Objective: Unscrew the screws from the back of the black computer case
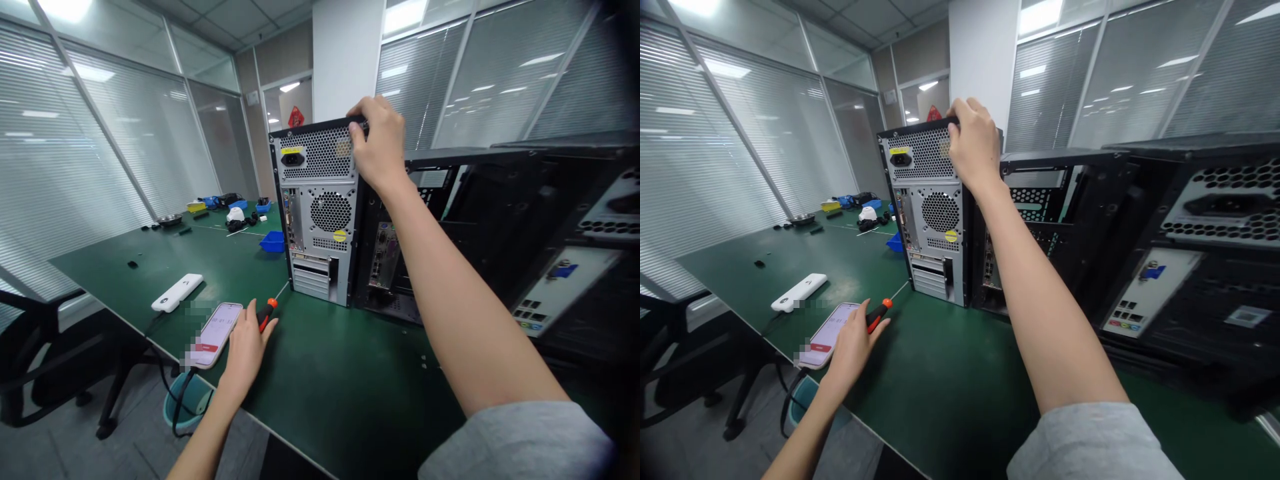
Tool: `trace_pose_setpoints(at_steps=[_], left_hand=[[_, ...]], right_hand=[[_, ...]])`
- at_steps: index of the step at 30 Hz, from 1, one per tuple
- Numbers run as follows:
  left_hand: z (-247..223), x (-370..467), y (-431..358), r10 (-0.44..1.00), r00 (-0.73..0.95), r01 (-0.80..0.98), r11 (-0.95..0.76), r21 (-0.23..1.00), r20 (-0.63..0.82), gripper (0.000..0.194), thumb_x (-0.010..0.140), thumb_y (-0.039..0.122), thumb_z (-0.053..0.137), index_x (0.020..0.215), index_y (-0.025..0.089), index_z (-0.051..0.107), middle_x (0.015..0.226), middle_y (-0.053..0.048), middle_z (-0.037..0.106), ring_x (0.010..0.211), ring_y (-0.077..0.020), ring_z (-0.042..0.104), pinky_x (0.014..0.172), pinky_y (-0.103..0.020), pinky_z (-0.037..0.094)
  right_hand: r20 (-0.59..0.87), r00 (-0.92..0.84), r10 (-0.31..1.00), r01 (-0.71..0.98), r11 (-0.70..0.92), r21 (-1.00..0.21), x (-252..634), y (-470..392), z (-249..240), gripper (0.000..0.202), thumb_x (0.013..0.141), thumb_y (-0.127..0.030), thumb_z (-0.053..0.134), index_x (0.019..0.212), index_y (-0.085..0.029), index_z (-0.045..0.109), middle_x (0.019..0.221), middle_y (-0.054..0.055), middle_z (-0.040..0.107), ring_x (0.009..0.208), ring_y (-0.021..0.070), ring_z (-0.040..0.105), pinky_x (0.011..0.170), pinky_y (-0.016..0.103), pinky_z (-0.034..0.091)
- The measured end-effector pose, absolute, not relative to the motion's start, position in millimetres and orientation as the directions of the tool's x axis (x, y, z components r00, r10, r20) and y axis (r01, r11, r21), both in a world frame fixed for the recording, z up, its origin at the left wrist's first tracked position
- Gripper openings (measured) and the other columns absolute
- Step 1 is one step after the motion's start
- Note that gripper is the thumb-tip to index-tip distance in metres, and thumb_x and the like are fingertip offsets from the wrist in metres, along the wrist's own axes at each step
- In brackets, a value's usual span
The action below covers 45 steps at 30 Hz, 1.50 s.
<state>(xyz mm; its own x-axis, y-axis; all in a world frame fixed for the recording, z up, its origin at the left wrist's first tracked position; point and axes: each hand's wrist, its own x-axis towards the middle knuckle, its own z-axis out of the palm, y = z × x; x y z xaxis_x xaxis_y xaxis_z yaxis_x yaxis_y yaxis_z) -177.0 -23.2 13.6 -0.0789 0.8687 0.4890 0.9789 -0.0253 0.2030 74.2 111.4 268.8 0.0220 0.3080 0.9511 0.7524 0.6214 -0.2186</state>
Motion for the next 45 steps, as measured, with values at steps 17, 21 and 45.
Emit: trace_pose_setpoints(at_steps=[17,21,45], left_hand=[[-3,-186,-21,0.934,-0.343,-0.029,0.092,0.995,-0.097,0.058,0.074,0.048,0.060,0.114,0.007,0.054,0.064,0.006,0.041,0.046,-0.0036,0.035,0.040,-0.017,0.031],[-1,-181,-22,0.935,-0.330,-0.048,0.121,0.991,-0.130,0.040,0.079,0.039,0.059,0.106,0.009,0.059,0.073,0.002,0.047,0.053,-0.0043,0.042,0.037,-0.014,0.036],[-3,-182,-23,0.973,-0.229,0.176,0.049,0.983,-0.008,0.032,0.084,0.027,0.054,0.112,0.014,0.050,0.098,-0.007,0.059,0.077,-0.0140,0.066,0.074,-0.034,0.059]], right_hand=[[0.954,-0.006,0.299,0.771,0.609,-0.186,75,113,270,0.016,0.079,-0.018,0.043,0.076,-0.032,0.048,0.095,0.004,0.060,0.098,0.0290,0.054,0.080,0.044,0.043],[0.957,0.012,0.288,0.766,0.612,-0.194,73,114,269,0.016,0.078,-0.017,0.043,0.075,-0.033,0.048,0.094,0.003,0.060,0.098,0.0290,0.054,0.080,0.044,0.043],[0.954,0.005,0.300,0.741,0.639,-0.205,74,116,268,0.016,0.079,-0.019,0.044,0.078,-0.033,0.050,0.096,0.003,0.060,0.100,0.0305,0.052,0.078,0.047,0.042]])
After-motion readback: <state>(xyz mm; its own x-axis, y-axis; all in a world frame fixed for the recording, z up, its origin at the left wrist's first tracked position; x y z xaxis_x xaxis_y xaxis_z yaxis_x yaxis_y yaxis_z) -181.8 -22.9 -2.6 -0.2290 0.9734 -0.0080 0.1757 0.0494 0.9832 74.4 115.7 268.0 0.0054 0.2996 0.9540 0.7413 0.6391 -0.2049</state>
